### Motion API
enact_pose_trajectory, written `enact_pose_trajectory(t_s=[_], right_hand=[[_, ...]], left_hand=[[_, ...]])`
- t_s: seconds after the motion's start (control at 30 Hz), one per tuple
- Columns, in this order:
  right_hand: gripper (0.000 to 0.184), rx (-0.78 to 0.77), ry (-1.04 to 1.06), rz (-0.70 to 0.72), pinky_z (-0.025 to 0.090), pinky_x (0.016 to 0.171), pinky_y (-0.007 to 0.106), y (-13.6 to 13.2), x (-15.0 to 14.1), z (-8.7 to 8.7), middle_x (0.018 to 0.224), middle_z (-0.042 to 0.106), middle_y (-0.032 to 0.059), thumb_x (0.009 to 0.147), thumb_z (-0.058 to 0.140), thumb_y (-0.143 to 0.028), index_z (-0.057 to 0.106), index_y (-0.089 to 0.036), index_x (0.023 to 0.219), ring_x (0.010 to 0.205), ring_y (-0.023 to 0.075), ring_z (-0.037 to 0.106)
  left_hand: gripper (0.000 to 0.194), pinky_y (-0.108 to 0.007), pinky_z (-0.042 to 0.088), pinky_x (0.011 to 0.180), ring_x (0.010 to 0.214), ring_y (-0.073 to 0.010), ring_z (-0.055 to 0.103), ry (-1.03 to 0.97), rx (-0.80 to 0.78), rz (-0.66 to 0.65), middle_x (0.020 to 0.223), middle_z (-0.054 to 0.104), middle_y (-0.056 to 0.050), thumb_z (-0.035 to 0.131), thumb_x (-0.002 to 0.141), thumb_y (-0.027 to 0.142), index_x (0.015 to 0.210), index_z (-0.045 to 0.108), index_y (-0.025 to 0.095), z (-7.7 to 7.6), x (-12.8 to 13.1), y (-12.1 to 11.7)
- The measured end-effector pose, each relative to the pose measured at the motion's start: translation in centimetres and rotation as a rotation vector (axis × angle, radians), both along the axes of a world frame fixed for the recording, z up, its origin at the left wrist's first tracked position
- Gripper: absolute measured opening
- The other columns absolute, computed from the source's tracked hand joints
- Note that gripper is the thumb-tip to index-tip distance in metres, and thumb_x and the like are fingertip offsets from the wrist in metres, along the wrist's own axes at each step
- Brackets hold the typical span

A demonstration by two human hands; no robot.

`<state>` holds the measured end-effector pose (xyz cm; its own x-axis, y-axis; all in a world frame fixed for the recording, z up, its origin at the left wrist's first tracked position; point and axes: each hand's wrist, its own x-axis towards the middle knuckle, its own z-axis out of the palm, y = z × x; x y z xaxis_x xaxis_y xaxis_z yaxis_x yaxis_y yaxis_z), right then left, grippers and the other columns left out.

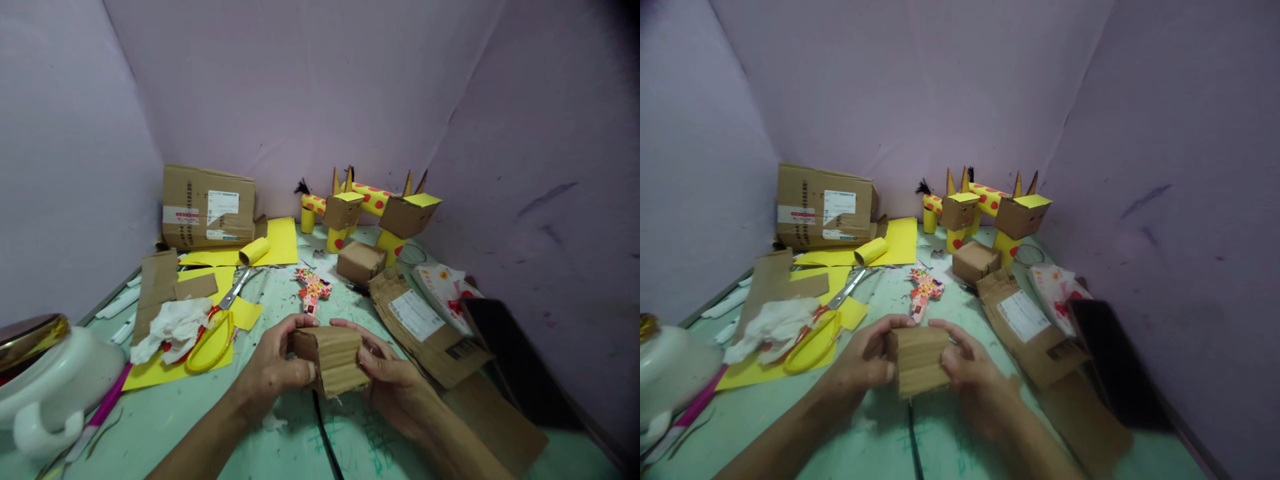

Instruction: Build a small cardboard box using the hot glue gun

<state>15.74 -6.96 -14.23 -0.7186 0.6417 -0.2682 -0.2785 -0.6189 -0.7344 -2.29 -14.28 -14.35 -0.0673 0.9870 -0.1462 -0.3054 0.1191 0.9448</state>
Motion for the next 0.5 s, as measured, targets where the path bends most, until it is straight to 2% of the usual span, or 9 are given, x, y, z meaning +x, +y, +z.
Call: enact_pose_trajectory(t_s=[0.1, 0.27, 0.5], right_hand=[[0.051, -0.015, 0.021, 0.000, 0.049, 0.068, 0.029, 0.27, 0.04, 0.00, 0.099, 0.072, 0.0074, 0.058, 0.084, -0.030, 0.070, -0.019, 0.106, 0.083, 0.0215, 0.065], [0.052, -0.046, 0.034, -0.019, 0.049, 0.072, 0.031, 0.63, 0.00, -0.04, 0.099, 0.072, 0.0077, 0.054, 0.086, -0.030, 0.071, -0.018, 0.102, 0.085, 0.0223, 0.065], [0.047, -0.059, 0.043, -0.017, 0.051, 0.068, 0.031, 0.54, -0.20, -0.18, 0.096, 0.074, 0.0089, 0.059, 0.084, -0.027, 0.070, -0.017, 0.103, 0.080, 0.0214, 0.066]], left_hand=[[0.057, -0.031, 0.044, 0.078, 0.094, -0.0237, 0.055, -0.013, 0.015, 0.001, 0.099, 0.065, -0.006, 0.080, 0.055, 0.027, 0.108, 0.060, 0.018, 0.33, 0.07, -0.02], [0.062, -0.035, 0.044, 0.083, 0.102, -0.0282, 0.055, -0.145, 0.012, -0.005, 0.104, 0.066, -0.008, 0.079, 0.054, 0.028, 0.113, 0.060, 0.017, 0.86, 0.27, -0.03], [0.070, -0.038, 0.044, 0.086, 0.105, -0.0292, 0.054, -0.117, -0.015, -0.031, 0.108, 0.064, -0.009, 0.082, 0.053, 0.031, 0.117, 0.056, 0.019, 0.40, 0.26, 0.08]])
